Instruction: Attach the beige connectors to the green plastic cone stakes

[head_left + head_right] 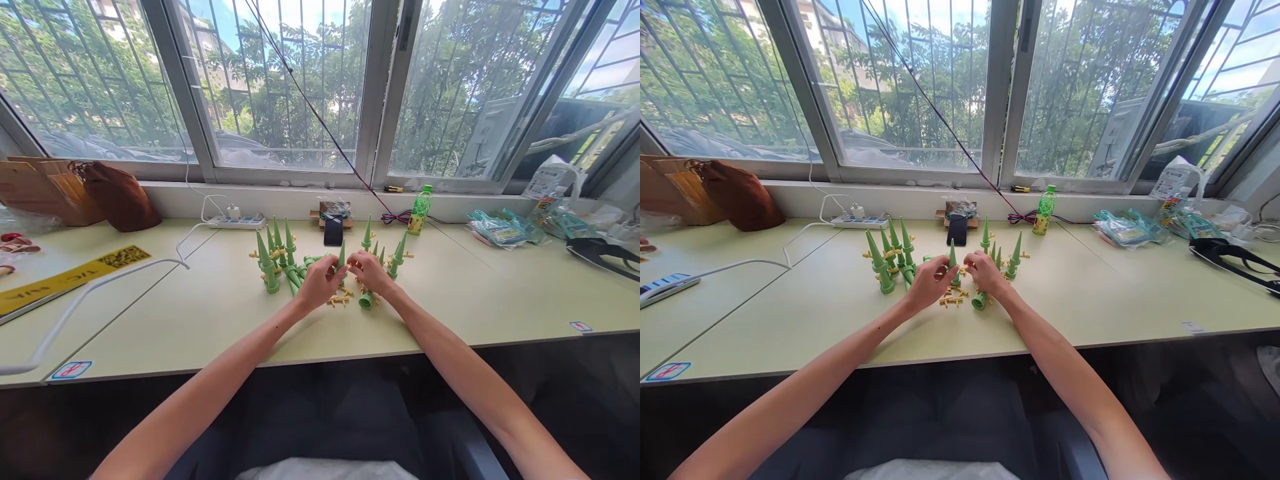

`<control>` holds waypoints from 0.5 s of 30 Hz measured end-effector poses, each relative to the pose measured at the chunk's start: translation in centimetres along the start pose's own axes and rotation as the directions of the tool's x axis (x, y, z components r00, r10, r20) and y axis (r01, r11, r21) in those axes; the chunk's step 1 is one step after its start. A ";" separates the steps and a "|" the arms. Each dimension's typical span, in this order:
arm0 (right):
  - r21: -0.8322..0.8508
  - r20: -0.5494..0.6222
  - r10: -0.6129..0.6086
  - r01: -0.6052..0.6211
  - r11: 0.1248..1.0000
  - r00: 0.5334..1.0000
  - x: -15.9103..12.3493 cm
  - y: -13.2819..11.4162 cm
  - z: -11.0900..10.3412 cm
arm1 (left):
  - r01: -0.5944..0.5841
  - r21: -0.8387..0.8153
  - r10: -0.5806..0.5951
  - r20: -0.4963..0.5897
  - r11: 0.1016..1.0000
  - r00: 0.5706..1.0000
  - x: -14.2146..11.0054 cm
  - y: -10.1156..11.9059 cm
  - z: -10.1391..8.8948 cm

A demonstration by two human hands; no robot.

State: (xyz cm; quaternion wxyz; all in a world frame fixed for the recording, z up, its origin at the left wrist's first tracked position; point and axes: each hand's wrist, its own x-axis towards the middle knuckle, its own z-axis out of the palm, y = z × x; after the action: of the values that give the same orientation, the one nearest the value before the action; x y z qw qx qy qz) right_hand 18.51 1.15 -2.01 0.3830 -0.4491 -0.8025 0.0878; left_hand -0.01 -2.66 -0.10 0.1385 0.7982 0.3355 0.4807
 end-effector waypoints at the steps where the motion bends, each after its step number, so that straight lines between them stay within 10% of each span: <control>1: 0.032 -0.032 -0.017 0.018 0.999 0.999 0.0 -0.1 0.0 | -0.038 0.024 0.038 0.005 0.999 0.999 0.5 0.1 -0.2; 6: 0.129 -0.252 -0.059 0.094 0.987 0.966 -0.1 -1.3 -0.2 | -0.145 0.086 0.145 0.003 0.986 0.989 2.3 0.3 -0.5; 15: 0.192 -0.495 -0.026 0.138 0.972 0.869 -0.9 -3.6 0.3 | 0.069 -0.145 -0.073 -0.022 0.987 0.997 0.7 -0.3 0.7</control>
State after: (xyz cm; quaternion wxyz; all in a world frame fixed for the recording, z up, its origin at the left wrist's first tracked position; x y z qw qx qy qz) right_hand 16.20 -1.58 -0.97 0.6241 -0.3765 -0.6832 0.0437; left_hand 0.67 -1.90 -0.08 0.2082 0.7671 0.3301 0.5092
